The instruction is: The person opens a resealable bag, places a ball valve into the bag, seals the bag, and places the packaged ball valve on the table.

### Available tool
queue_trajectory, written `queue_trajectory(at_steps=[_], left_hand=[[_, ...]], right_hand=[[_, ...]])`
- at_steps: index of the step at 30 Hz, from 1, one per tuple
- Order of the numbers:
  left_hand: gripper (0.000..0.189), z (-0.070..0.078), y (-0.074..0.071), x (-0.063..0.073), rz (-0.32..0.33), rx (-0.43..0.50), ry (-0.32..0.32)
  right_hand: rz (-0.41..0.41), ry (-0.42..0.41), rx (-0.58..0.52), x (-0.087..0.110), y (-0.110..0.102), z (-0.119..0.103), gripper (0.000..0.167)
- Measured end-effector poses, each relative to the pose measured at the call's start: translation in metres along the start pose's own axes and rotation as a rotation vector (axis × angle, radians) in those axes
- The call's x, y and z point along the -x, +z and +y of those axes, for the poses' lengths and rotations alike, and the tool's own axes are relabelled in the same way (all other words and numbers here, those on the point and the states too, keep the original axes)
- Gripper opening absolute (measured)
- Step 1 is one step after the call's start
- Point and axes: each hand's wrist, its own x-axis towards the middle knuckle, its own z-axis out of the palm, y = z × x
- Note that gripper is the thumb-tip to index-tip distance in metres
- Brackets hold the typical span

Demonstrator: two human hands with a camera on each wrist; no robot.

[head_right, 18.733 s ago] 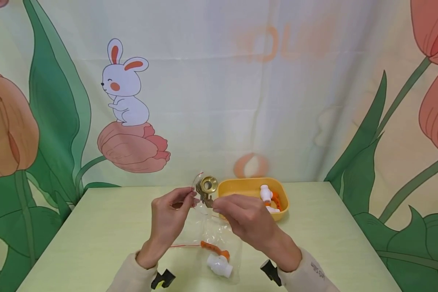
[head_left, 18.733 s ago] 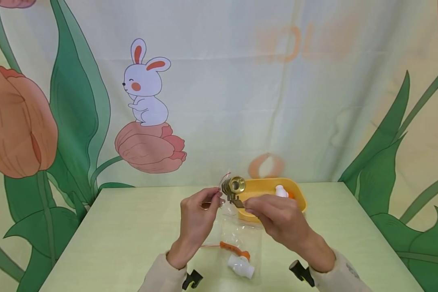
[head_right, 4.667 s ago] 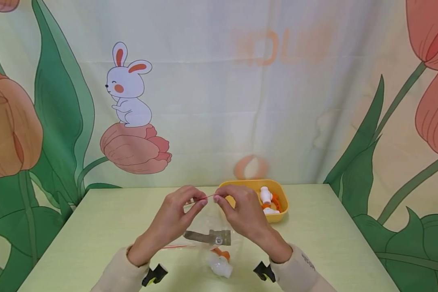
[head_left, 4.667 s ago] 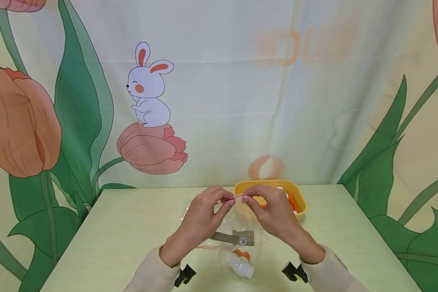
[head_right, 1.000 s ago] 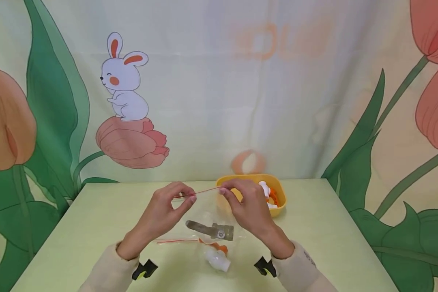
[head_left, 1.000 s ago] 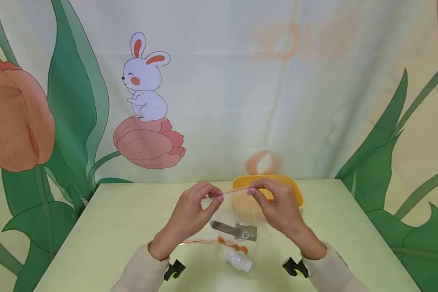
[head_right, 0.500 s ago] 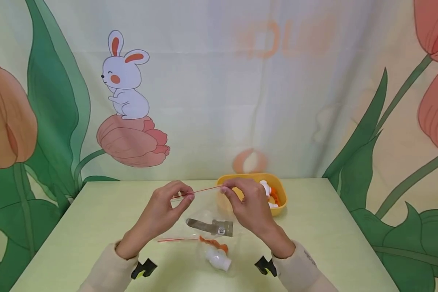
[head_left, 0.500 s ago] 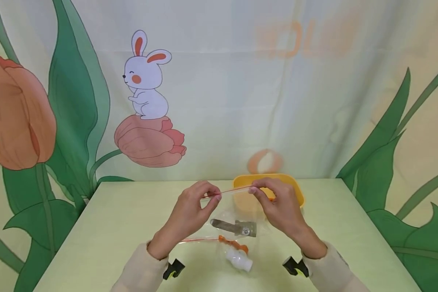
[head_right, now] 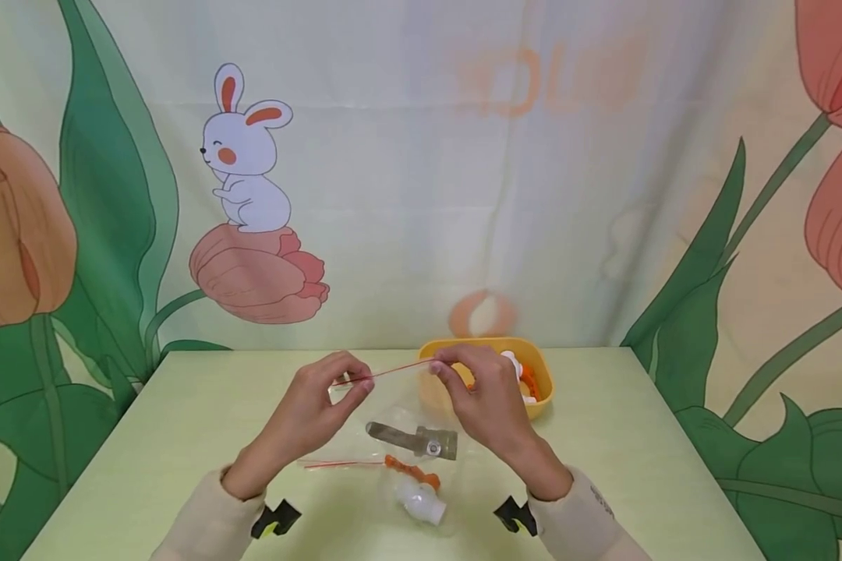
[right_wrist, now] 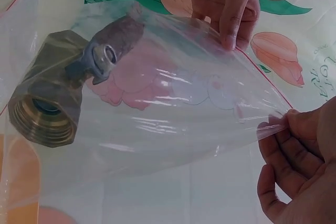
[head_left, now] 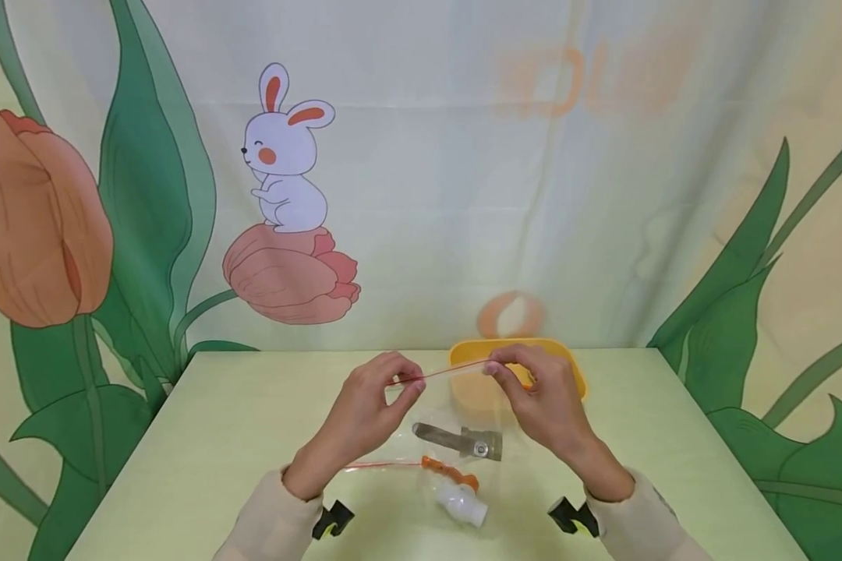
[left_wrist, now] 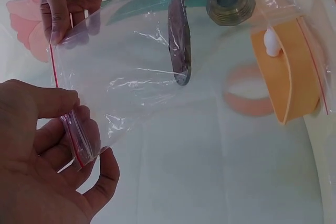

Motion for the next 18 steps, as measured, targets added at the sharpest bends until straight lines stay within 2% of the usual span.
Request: queue_trajectory(at_steps=[5, 12, 18], left_hand=[[0.003, -0.001, -0.001, -0.003, 0.009, 0.009, 0.003], [0.002, -0.009, -0.001, 0.002, -0.020, 0.067, -0.049], [0.003, -0.011, -0.002, 0.001, -0.013, 0.063, -0.008]], right_hand=[[0.020, -0.020, 0.009, -0.003, 0.000, 0.002, 0.013], [0.019, -0.018, 0.019, -0.002, -0.001, 0.003, 0.014], [0.018, -0.024, 0.008, -0.001, 0.000, 0.004, 0.013]])
